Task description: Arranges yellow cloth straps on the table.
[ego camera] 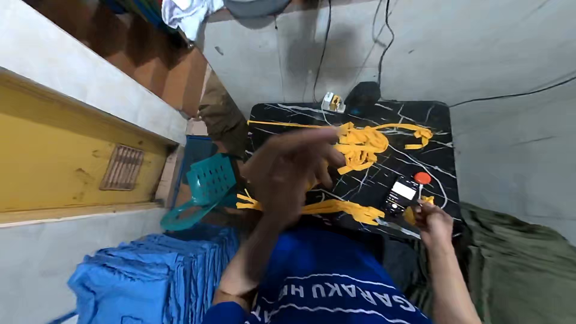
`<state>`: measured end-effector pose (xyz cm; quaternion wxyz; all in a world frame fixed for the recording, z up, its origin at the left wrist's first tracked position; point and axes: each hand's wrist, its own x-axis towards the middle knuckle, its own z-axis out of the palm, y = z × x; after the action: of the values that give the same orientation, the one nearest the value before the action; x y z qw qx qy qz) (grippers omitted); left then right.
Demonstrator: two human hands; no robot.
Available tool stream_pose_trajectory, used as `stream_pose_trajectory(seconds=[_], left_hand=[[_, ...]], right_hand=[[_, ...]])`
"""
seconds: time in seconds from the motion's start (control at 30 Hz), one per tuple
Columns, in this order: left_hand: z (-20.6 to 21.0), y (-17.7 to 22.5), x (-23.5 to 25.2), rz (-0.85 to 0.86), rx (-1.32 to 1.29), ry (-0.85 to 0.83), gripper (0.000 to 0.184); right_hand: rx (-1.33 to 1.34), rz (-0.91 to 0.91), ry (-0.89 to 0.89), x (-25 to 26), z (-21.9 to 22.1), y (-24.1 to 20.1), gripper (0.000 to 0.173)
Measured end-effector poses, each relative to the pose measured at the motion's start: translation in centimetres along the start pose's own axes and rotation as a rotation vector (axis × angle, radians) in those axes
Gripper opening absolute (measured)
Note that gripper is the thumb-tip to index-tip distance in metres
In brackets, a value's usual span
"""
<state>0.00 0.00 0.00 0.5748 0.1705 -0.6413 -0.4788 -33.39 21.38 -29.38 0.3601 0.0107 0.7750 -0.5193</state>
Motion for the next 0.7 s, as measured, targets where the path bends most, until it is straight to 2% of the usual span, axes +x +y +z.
stream_pose_trajectory(seconds=[0.03, 0.07, 0.13, 0.2, 0.27, 0.3, 0.37, 0.47, 0.5, 0.6, 0.63, 0.7], left_hand=[[-1.1, -5.0, 0.1, -0.066, 0.144, 0.028, 0.015], [-3.0, -10.2, -1.1, -0.212, 0.315, -0.038, 0.015], [-7.2, -19.2, -5.9, -0.585, 0.720, -0.335, 0.018], [-10.0, -25.1, -11.5, -0.814, 0.969, -0.626, 0.027], [-11.2, -26.7, -16.2, -0.939, 1.058, -0.746, 0.045], [-12.0, -27.7, -18.4, -0.921, 1.098, -0.740, 0.048], [-13.3, -30.1, -21.3, -0.919, 1.154, -0.695, 0.039], [-13.8, -31.0, -21.9, -0.899, 1.224, -0.664, 0.023], [-14.0, -31.4, -21.9, -0.889, 1.237, -0.668, 0.024], [-14.2, -32.3, -21.8, -0.913, 1.296, -0.708, 0.049], [-14.0, -32.4, -21.7, -0.936, 1.313, -0.710, 0.048], [-13.5, -32.5, -21.2, -0.975, 1.304, -0.666, 0.033]], right_hand=[[-0.002, -0.010, 0.013, 0.1, -0.1, 0.2, 0.023], [-0.015, -0.019, 0.040, 0.1, -0.4, 0.4, 0.023], [-0.101, -0.051, 0.138, 0.9, -1.7, 1.3, 0.024], [-0.259, -0.085, 0.237, 1.7, -3.6, 1.8, 0.034], [-0.385, -0.067, 0.322, 1.6, -5.6, 1.7, 0.043], [-0.411, -0.046, 0.344, 1.8, -6.4, 1.9, 0.048], [-0.375, 0.008, 0.345, 2.8, -7.3, 2.8, 0.054], [-0.353, 0.031, 0.286, 4.4, -7.8, 5.2, 0.045], [-0.370, 0.035, 0.287, 4.8, -7.6, 5.9, 0.040], [-0.392, 0.066, 0.298, 5.0, -6.4, 6.7, 0.036], [-0.380, 0.063, 0.288, 5.1, -6.0, 7.1, 0.039], [-0.318, 0.012, 0.268, 5.5, -5.1, 8.4, 0.040]])
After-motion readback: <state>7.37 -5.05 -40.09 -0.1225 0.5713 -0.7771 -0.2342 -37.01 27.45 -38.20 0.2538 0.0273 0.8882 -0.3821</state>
